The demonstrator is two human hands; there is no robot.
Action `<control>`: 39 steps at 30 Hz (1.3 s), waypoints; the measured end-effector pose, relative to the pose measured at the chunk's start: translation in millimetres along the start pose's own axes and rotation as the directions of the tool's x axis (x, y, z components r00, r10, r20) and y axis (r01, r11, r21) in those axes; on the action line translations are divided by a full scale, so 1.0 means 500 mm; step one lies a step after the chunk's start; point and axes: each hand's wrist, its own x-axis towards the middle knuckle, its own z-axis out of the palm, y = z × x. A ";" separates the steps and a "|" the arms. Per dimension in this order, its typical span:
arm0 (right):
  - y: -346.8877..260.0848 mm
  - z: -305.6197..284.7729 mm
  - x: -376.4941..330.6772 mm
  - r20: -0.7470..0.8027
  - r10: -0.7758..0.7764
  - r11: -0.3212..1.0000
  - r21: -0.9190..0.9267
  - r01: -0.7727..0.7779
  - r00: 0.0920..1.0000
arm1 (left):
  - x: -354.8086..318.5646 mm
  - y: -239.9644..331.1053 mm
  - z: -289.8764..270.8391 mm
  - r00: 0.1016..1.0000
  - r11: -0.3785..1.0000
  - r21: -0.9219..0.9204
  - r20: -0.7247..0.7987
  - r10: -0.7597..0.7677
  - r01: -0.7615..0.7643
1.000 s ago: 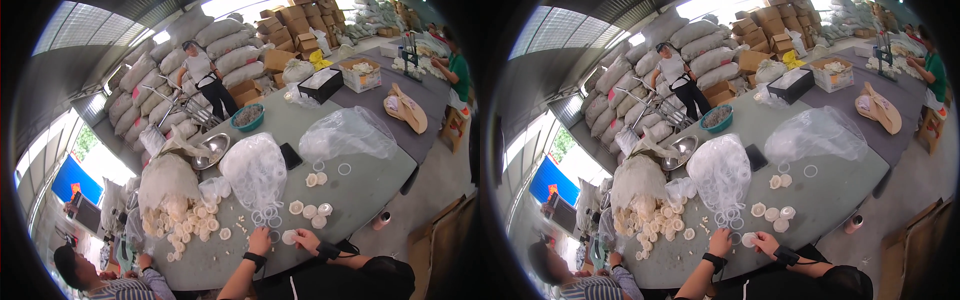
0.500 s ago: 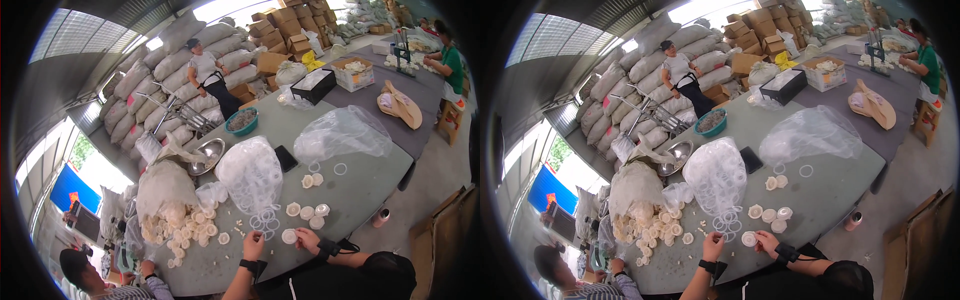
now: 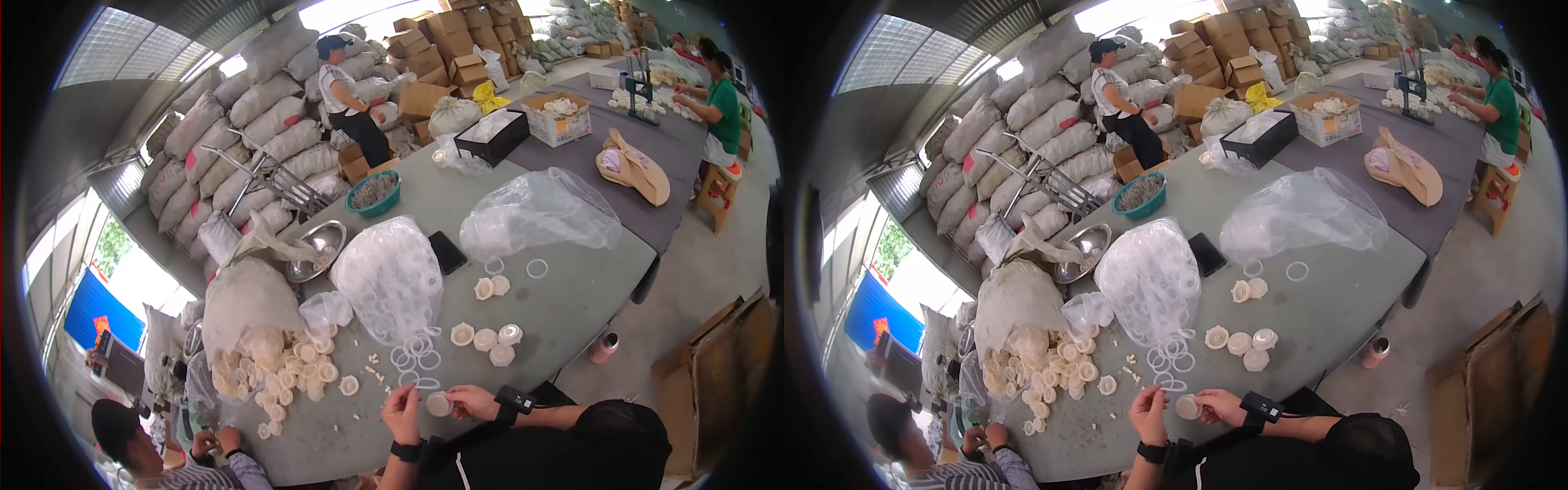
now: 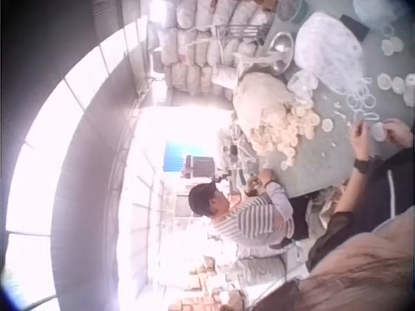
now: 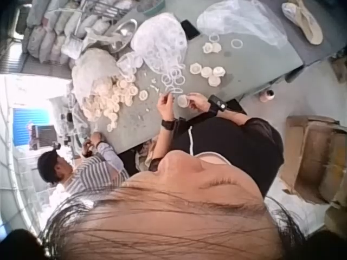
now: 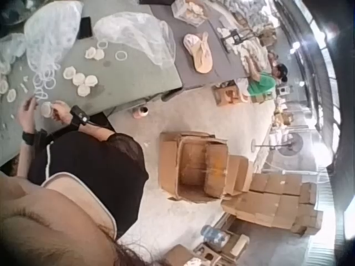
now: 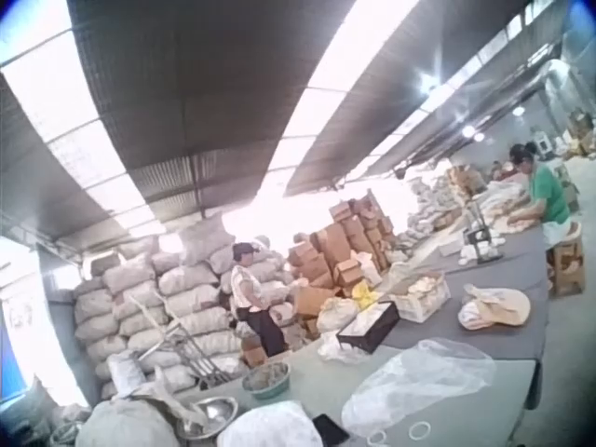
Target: The person is assembling small white plastic rings and components at a workstation.
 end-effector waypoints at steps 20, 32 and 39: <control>-0.027 0.055 -0.029 0.007 -0.387 0.917 -0.106 0.385 0.922 | -0.042 -0.049 -0.008 0.936 0.902 -0.264 0.016 -0.350 0.342; -0.039 0.066 -0.035 0.077 -0.264 0.958 0.135 0.252 0.962 | -0.039 0.001 0.013 0.884 0.645 -0.607 0.274 -0.377 0.464; -0.034 0.058 -0.039 0.029 -0.122 0.992 -0.038 0.123 0.992 | -0.056 0.014 0.044 0.877 0.786 -0.389 0.175 -0.448 0.480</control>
